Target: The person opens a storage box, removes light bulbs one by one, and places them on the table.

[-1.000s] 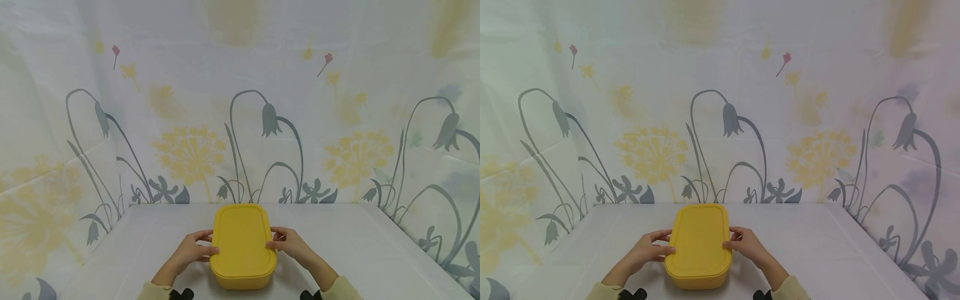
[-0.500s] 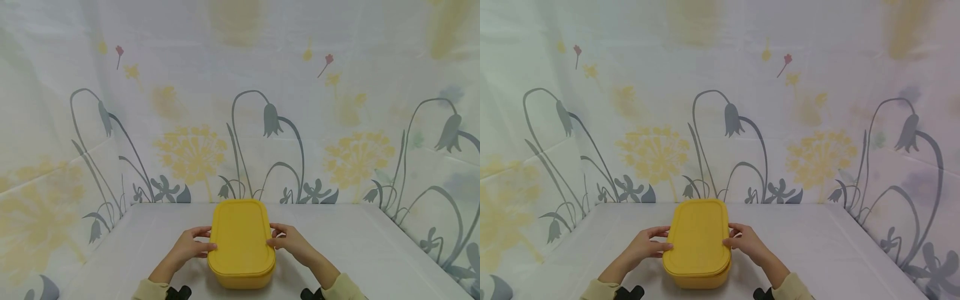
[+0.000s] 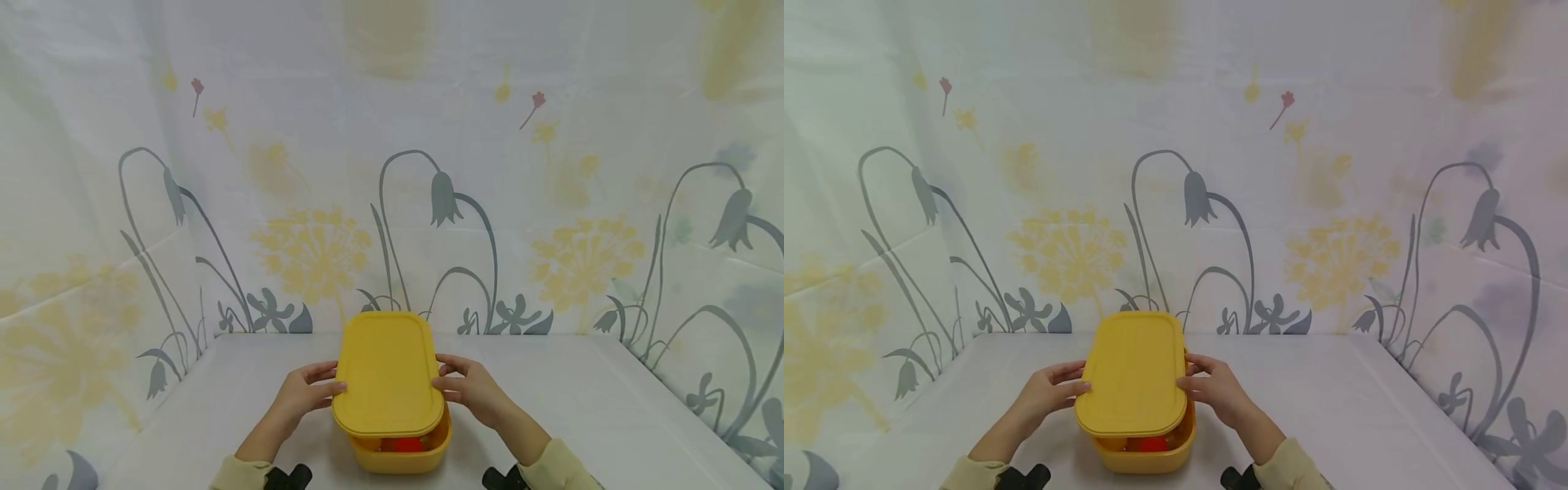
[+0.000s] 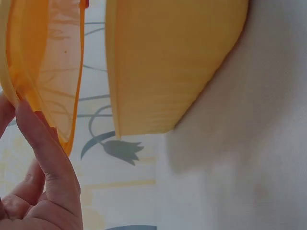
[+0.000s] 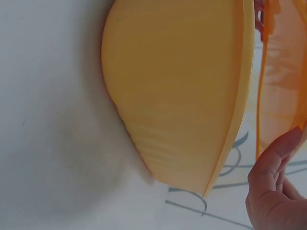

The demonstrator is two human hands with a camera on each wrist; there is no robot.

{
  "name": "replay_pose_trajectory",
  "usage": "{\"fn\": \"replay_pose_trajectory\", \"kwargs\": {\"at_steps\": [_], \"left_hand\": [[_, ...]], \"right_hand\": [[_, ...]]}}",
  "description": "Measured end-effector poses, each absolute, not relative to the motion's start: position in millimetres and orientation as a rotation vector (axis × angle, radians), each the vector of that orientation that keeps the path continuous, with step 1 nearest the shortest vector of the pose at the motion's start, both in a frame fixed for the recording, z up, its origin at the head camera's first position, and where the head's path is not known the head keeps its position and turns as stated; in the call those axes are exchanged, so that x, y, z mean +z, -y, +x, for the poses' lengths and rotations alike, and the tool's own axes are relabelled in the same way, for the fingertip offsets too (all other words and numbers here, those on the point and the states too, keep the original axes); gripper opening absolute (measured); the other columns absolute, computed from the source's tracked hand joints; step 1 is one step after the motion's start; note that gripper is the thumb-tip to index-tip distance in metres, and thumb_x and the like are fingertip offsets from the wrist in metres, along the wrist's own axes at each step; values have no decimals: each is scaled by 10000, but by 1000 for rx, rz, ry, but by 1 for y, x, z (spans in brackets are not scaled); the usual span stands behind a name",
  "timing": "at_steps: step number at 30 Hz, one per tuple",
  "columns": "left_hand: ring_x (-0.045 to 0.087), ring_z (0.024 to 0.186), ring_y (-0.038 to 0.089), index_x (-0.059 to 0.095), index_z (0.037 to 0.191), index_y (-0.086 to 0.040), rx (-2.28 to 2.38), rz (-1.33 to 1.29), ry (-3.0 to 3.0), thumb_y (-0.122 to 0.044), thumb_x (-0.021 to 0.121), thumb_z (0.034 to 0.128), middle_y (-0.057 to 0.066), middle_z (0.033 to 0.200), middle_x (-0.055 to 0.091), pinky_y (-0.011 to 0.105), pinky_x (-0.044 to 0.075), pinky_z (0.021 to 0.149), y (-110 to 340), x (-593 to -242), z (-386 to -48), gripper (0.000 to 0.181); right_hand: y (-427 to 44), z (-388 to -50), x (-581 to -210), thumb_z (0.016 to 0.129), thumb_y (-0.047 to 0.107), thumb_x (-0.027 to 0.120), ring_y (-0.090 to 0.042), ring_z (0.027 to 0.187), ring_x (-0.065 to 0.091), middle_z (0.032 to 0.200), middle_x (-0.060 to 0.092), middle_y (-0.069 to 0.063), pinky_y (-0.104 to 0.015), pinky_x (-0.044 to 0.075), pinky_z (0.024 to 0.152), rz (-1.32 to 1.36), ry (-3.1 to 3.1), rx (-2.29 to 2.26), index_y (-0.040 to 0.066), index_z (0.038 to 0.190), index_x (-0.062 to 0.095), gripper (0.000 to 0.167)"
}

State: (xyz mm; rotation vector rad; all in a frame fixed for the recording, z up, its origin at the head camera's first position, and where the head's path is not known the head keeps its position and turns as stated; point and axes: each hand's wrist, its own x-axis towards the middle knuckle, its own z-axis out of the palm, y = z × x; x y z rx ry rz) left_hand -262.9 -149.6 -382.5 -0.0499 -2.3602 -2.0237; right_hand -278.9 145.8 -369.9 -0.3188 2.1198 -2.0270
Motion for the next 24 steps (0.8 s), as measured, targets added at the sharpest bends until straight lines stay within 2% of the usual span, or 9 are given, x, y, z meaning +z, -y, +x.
{"fn": "replay_pose_trajectory", "kwargs": {"at_steps": [7,12,24], "left_hand": [[646,868,232,586,1216,17,-2021,15,2325,-161,776,764,119,1091,619,370,546,722,158,-375,-260,522],[640,893,225,582,1228,1,-2029,43,2294,-166,758,784,126,1139,602,380,538,754,165,-369,-258,505],[606,990,245,520,1286,11,-2048,62,2342,-190,732,815,185,1212,555,409,501,838,185,-361,-255,553]], "right_hand": [[-137,-280,-362,783,-38,633,-205,871,530,1030,441,-133,-319,526,776,-327,-2064,-2038,-45,1373,382,642],[-129,-279,-356,776,-48,653,-218,876,552,1060,423,-149,-338,528,787,-366,-2061,-2020,-16,1382,381,665],[-109,-280,-356,803,-59,649,-208,893,569,1044,461,-132,-353,524,793,-349,-2012,-2072,-22,1369,388,624]]}}
